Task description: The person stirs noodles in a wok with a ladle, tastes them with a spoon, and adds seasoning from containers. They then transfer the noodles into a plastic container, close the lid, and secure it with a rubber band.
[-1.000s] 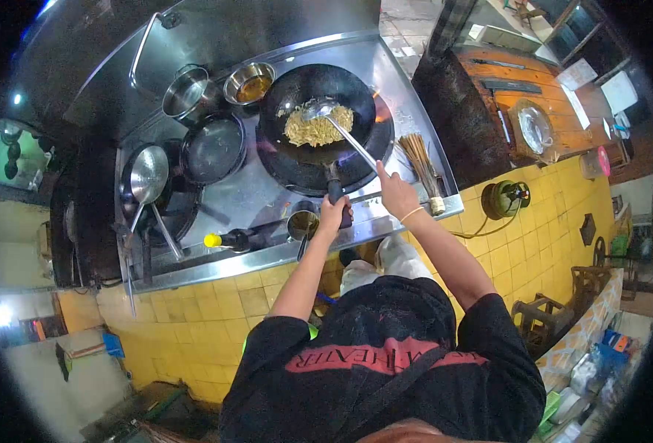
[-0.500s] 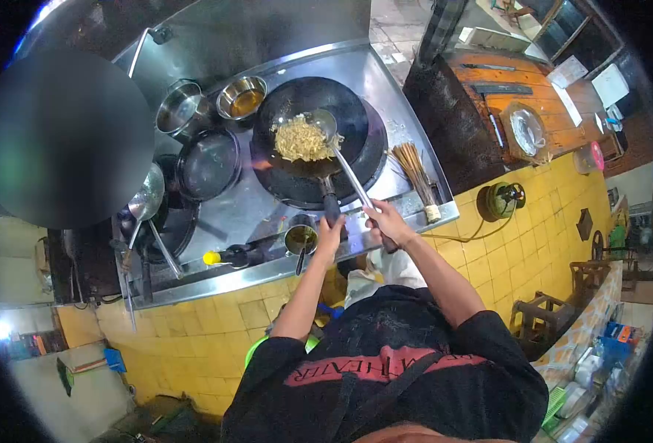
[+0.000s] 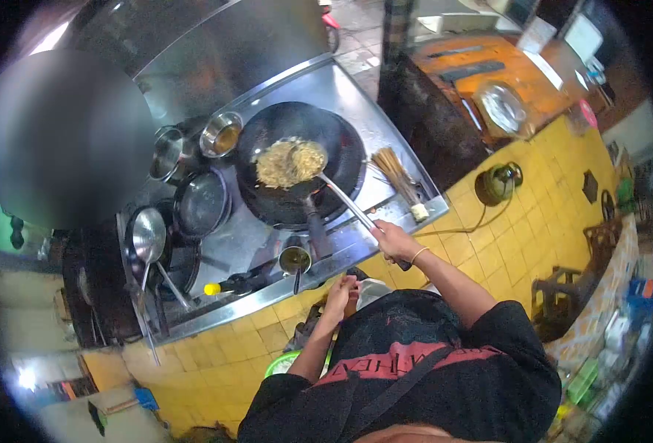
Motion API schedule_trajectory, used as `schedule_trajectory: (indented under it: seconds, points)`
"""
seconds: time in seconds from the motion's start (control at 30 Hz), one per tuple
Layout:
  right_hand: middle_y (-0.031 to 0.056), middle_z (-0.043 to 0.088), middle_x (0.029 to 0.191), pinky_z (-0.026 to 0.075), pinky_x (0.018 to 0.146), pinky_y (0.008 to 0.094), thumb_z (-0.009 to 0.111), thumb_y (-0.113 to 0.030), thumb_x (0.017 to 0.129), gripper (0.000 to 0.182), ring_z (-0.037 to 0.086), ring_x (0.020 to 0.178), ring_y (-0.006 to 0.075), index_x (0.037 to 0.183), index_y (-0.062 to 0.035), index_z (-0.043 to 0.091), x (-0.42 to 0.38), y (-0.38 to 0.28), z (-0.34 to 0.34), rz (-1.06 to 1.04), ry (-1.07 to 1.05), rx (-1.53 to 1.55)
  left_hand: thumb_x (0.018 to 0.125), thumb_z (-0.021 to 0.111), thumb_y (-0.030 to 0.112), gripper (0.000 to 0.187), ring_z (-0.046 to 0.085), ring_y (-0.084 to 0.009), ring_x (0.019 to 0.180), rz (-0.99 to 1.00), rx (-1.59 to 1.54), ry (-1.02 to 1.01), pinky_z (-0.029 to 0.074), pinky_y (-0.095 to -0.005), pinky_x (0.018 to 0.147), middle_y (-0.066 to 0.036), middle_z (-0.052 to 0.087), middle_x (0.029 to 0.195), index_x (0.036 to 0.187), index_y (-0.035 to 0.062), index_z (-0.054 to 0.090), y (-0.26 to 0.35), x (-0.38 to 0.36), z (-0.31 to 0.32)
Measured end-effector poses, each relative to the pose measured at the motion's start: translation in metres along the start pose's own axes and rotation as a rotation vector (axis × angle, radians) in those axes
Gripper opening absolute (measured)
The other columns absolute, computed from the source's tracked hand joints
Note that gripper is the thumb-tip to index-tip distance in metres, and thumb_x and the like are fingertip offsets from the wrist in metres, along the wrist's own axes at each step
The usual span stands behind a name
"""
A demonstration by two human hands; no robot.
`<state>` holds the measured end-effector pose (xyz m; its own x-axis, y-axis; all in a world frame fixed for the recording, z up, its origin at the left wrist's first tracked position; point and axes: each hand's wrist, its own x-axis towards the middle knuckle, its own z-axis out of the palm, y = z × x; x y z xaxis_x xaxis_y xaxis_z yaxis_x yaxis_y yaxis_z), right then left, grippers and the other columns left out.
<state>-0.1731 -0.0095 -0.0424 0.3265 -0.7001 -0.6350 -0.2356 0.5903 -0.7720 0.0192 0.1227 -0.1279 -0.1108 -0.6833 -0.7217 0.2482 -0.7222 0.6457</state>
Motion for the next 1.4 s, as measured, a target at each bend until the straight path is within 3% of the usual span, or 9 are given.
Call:
schedule_trajectory:
  seconds: [0.1, 0.17, 0.23, 0.33, 0.6, 0.73, 0.93, 1.13, 1.4]
  points:
    - [0.027, 0.06, 0.09, 0.044, 0.081, 0.0505, 0.042, -0.023, 0.089, 0.03, 0.057, 0.087, 0.0451, 0.101, 0.0022, 0.051, -0.026, -0.01, -0.013, -0.228, 0.187, -0.647, 0.09, 0.055, 0.034, 0.026, 0.057, -0.0114, 0.071, 0.043, 0.046, -0.035, 0.046, -0.0251, 0.062, -0.003, 0.062, 0.088, 0.1, 0.0094, 0.055, 0.015, 0.014, 0.027]
    - [0.0226, 0.062, 0.076, 0.05, 0.052, 0.0416, 0.041, -0.024, 0.091, 0.029, 0.06, 0.054, 0.0319, 0.107, -0.0016, 0.05, 0.008, 0.047, -0.028, -0.564, 0.326, -0.747, 0.091, 0.05, 0.038, 0.029, 0.056, -0.0124, 0.076, 0.149, 0.048, -0.027, 0.045, -0.027, 0.066, -0.004, 0.061, 0.09, 0.1, 0.0115, 0.056, 0.036, 0.02, 0.06]
    - [0.0179, 0.063, 0.075, 0.051, 0.058, 0.0422, 0.041, -0.028, 0.093, 0.035, 0.061, 0.057, 0.0302, 0.116, -0.0024, 0.047, -0.072, -0.006, -0.048, -0.17, 0.0, -0.479, 0.093, 0.047, 0.037, 0.03, 0.056, -0.0123, 0.075, 0.198, 0.051, -0.044, 0.046, -0.0272, 0.065, -0.004, 0.061, 0.09, 0.101, 0.0091, 0.055, 0.045, 0.025, 0.093]
    - [0.0195, 0.055, 0.105, 0.045, 0.082, 0.0364, 0.043, -0.037, 0.094, 0.045, 0.056, 0.097, 0.0255, 0.121, -0.0008, 0.042, -0.072, 0.076, -0.068, -0.553, 0.126, -0.192, 0.095, 0.041, 0.037, 0.036, 0.057, -0.016, 0.081, 0.343, -0.079, -0.108, 0.049, -0.0313, 0.069, -0.008, 0.06, 0.094, 0.102, 0.004, 0.054, 0.054, 0.01, 0.179]
    - [0.0173, 0.057, 0.099, 0.047, 0.076, 0.0311, 0.04, -0.045, 0.094, 0.071, 0.057, 0.085, 0.023, 0.142, -0.0021, 0.01, -0.24, 0.174, -0.15, -0.615, 0.625, 0.115, 0.093, 0.045, 0.021, 0.019, 0.05, -0.0131, 0.06, 0.448, 0.139, -0.483, 0.047, -0.0276, 0.056, -0.004, 0.047, 0.071, 0.087, 0.0035, 0.04, -0.032, -0.012, 0.353]
    - [0.0087, 0.061, 0.076, 0.048, 0.049, 0.0263, 0.048, -0.048, 0.089, 0.066, 0.055, 0.054, 0.0139, 0.14, -0.0124, 0.025, -0.324, 0.262, -0.211, -0.253, 0.867, 0.576, 0.092, 0.045, 0.016, 0.015, 0.041, -0.0103, 0.047, 0.375, 0.382, -0.553, 0.04, -0.0265, 0.041, -0.002, 0.039, 0.065, 0.083, 0.0078, 0.037, -0.053, -0.026, 0.441]
    - [0.0094, 0.057, 0.076, 0.049, 0.048, 0.0298, 0.055, -0.021, 0.087, 0.024, 0.06, 0.058, 0.0171, 0.103, -0.0039, 0.052, -0.43, 0.46, -0.265, 0.15, 1.555, 1.045, 0.093, 0.044, 0.016, 0.011, 0.041, -0.0114, 0.039, 0.183, 0.706, -0.842, 0.039, -0.0264, 0.033, -0.002, 0.041, 0.064, 0.087, 0.0086, 0.039, -0.067, 0.0, 0.513]
    - [0.0103, 0.059, 0.074, 0.05, 0.048, 0.0322, 0.055, -0.027, 0.086, 0.027, 0.06, 0.056, 0.0197, 0.091, -0.0008, 0.057, -0.54, 0.613, -0.321, 0.29, 1.914, 1.561, 0.093, 0.045, 0.014, 0.011, 0.039, -0.0104, 0.036, 0.141, 0.89, -1.006, 0.037, -0.0249, 0.032, -0.002, 0.038, 0.057, 0.087, 0.0059, 0.04, -0.095, 0.008, 0.626]
    - [0.0198, 0.063, 0.086, 0.053, 0.066, 0.0367, 0.057, -0.033, 0.083, 0.041, 0.064, 0.082, 0.0299, 0.096, 0.0054, 0.059, -0.581, 0.694, -0.336, 1.148, 2.025, 1.265, 0.092, 0.046, 0.014, 0.012, 0.04, -0.0108, 0.038, -0.096, 1.077, -1.306, 0.037, -0.0249, 0.032, -0.003, 0.039, 0.062, 0.087, 0.0072, 0.037, -0.128, 0.008, 0.786]
